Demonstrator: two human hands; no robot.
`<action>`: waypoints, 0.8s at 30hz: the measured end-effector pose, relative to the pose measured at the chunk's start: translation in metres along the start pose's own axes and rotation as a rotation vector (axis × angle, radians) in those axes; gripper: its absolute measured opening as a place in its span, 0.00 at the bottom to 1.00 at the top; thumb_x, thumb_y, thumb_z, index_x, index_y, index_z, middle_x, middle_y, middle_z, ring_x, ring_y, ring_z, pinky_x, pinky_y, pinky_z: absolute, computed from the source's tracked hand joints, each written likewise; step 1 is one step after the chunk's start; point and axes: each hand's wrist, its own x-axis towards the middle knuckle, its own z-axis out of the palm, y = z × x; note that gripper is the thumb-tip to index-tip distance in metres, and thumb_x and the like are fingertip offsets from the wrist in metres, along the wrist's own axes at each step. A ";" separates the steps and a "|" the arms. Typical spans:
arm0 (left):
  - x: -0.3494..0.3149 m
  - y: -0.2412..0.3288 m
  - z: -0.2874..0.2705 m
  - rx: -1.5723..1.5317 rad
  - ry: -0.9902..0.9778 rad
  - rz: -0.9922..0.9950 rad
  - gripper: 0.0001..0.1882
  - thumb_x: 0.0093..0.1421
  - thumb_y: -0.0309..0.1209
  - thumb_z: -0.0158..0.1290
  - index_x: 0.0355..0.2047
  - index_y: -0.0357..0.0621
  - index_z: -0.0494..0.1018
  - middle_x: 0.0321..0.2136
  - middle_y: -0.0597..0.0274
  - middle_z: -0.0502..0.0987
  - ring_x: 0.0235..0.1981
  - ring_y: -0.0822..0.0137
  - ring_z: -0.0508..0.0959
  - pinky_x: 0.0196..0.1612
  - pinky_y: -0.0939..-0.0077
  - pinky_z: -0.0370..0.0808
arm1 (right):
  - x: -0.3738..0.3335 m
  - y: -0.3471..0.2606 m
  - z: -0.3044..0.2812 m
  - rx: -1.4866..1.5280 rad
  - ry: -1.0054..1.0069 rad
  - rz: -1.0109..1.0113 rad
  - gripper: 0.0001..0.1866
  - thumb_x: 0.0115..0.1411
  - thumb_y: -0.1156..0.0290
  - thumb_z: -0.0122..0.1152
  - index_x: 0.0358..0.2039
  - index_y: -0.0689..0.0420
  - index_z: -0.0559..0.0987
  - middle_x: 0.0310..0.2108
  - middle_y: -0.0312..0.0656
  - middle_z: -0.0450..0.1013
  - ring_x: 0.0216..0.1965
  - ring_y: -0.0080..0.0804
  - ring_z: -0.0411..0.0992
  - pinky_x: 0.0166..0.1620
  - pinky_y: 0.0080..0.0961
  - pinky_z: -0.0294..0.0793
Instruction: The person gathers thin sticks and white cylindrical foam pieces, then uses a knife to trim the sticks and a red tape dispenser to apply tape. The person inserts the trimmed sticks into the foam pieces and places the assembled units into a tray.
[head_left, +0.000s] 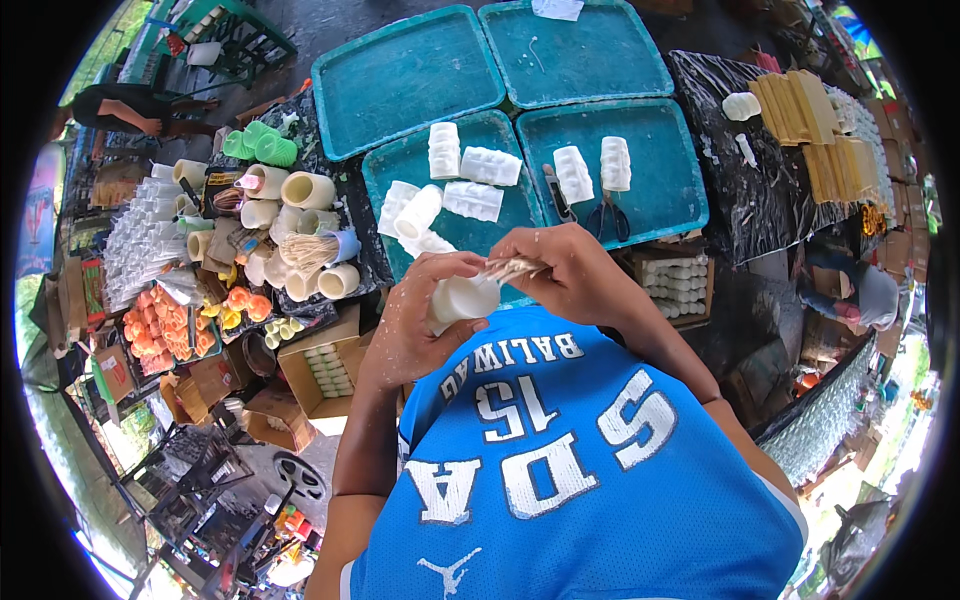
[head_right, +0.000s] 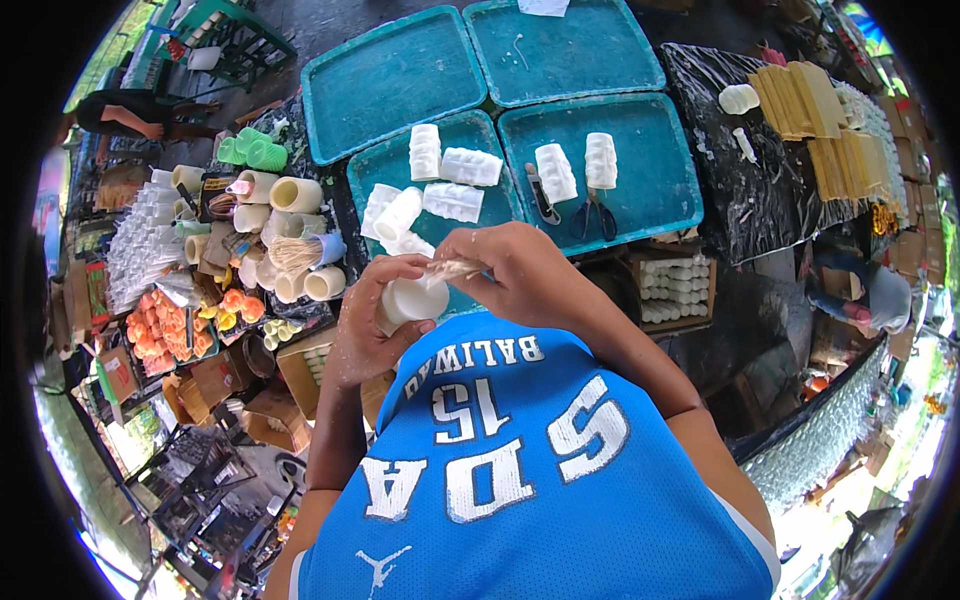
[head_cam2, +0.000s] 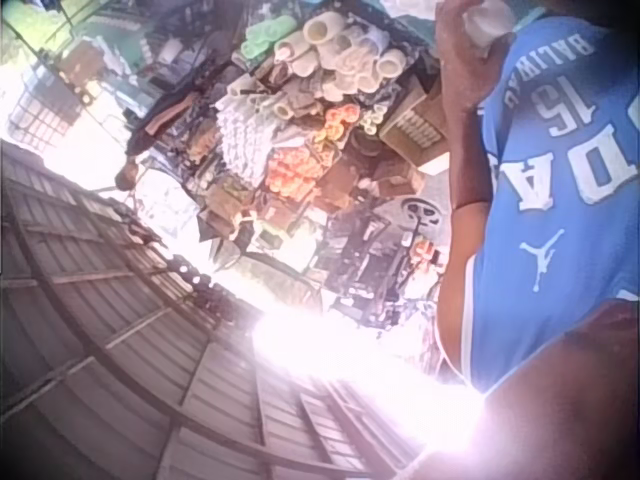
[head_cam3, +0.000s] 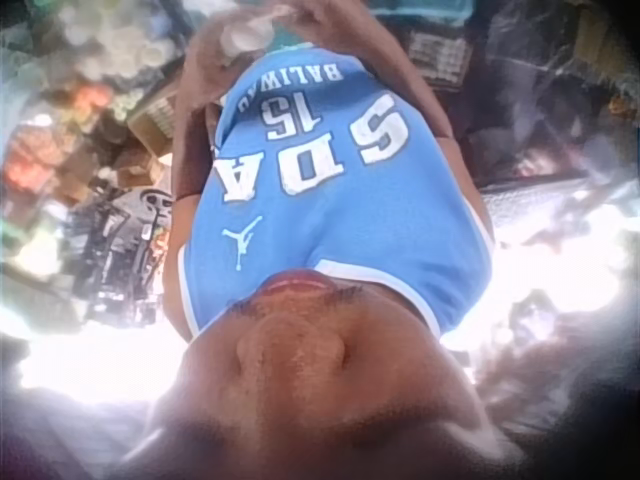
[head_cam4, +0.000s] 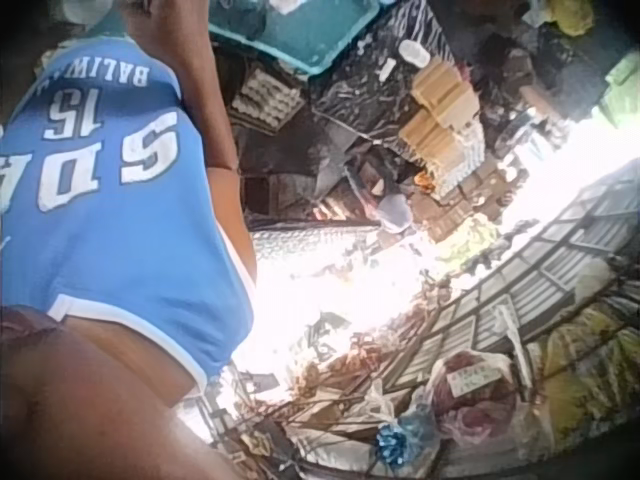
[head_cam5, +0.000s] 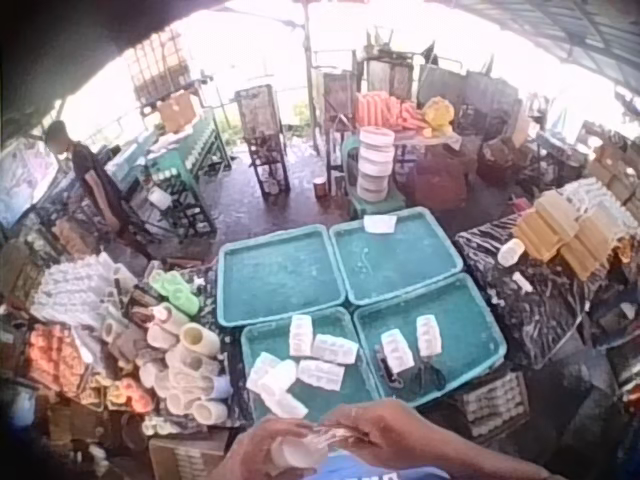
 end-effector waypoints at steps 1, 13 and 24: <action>0.000 0.000 0.000 0.002 -0.002 0.003 0.32 0.52 0.22 0.75 0.55 0.46 0.72 0.56 0.51 0.81 0.56 0.48 0.81 0.56 0.56 0.78 | 0.000 -0.001 0.001 0.047 0.020 0.029 0.07 0.66 0.75 0.66 0.44 0.59 0.85 0.33 0.47 0.83 0.31 0.39 0.81 0.33 0.34 0.75; -0.007 -0.007 0.004 -0.055 0.025 -0.023 0.33 0.56 0.24 0.73 0.58 0.43 0.69 0.56 0.46 0.80 0.55 0.48 0.83 0.55 0.57 0.80 | 0.003 -0.010 0.003 0.049 0.024 -0.012 0.10 0.62 0.69 0.70 0.41 0.60 0.86 0.33 0.50 0.84 0.31 0.46 0.83 0.34 0.37 0.78; -0.010 0.003 0.001 0.020 -0.005 -0.086 0.38 0.55 0.26 0.75 0.62 0.39 0.66 0.55 0.47 0.81 0.54 0.50 0.85 0.54 0.59 0.81 | 0.012 -0.020 0.003 -0.108 -0.022 -0.115 0.11 0.51 0.68 0.76 0.37 0.53 0.90 0.34 0.44 0.86 0.34 0.46 0.85 0.37 0.37 0.82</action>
